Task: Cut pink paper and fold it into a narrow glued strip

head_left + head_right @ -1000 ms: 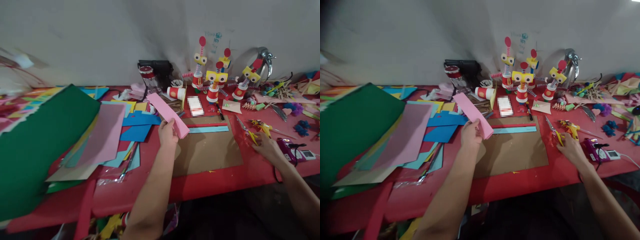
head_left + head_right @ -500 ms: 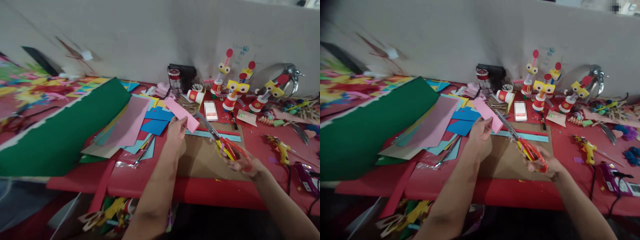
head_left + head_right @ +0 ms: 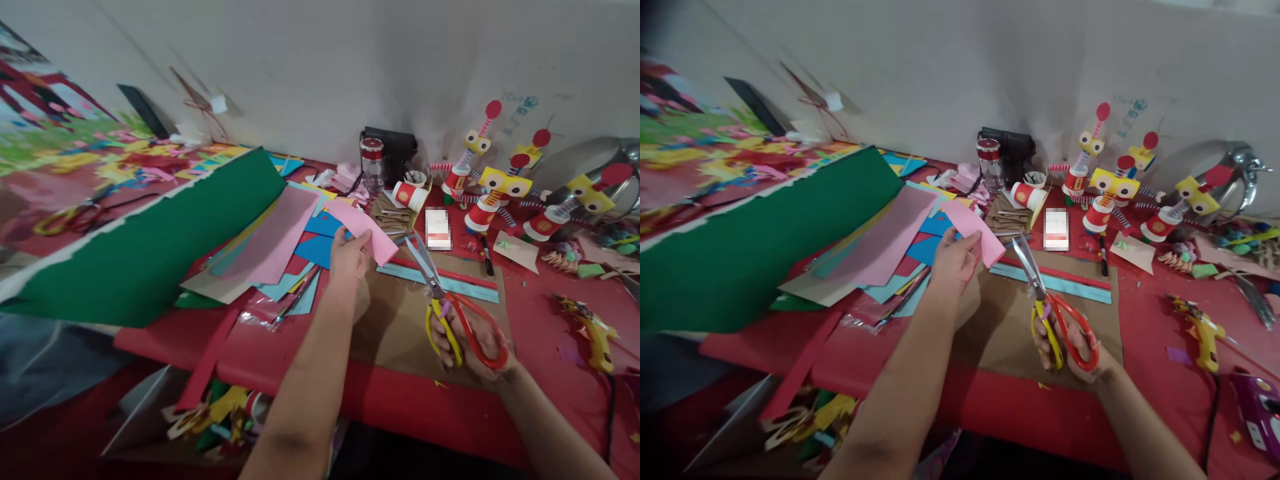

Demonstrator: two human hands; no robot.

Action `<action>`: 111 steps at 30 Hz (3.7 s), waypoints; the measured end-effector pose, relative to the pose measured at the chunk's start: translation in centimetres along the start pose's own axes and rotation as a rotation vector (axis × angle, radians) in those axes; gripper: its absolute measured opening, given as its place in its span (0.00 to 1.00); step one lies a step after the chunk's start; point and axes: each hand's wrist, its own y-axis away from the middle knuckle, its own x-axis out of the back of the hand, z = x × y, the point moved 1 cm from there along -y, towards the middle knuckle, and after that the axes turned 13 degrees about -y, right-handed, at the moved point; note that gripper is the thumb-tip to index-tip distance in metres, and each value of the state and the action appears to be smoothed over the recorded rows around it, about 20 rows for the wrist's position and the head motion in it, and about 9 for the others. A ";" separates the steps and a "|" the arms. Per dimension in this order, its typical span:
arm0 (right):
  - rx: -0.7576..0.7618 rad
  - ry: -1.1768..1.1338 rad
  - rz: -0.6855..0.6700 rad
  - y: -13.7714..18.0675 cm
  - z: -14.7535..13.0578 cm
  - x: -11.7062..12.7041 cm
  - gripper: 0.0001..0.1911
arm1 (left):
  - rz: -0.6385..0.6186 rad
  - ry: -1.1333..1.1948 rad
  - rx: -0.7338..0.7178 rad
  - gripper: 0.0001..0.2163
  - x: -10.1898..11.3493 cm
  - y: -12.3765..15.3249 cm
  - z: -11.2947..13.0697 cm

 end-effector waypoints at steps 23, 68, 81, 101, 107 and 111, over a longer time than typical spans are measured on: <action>0.462 0.595 0.875 0.0 -0.6 0.8 0.22 | -0.280 -0.160 0.247 0.20 -3.2 11.4 -5.3; 0.297 0.279 0.641 -0.5 -1.8 -0.8 0.28 | -0.154 -0.415 -0.123 0.09 -1.8 6.8 -2.4; -0.133 -0.117 0.256 0.3 1.4 -1.7 0.31 | 0.110 -0.163 -0.014 0.09 0.5 0.0 -0.1; -0.189 -0.189 0.146 -0.1 1.5 -1.7 0.25 | -0.077 -0.212 -0.021 0.16 -0.5 1.2 -1.3; -0.168 -0.213 0.140 0.0 1.4 -1.4 0.23 | -0.083 -0.233 -0.049 0.17 -0.4 1.3 -1.6; -0.176 -0.227 0.165 0.0 1.4 -1.3 0.24 | -0.110 -0.248 -0.060 0.18 -0.3 1.3 -1.6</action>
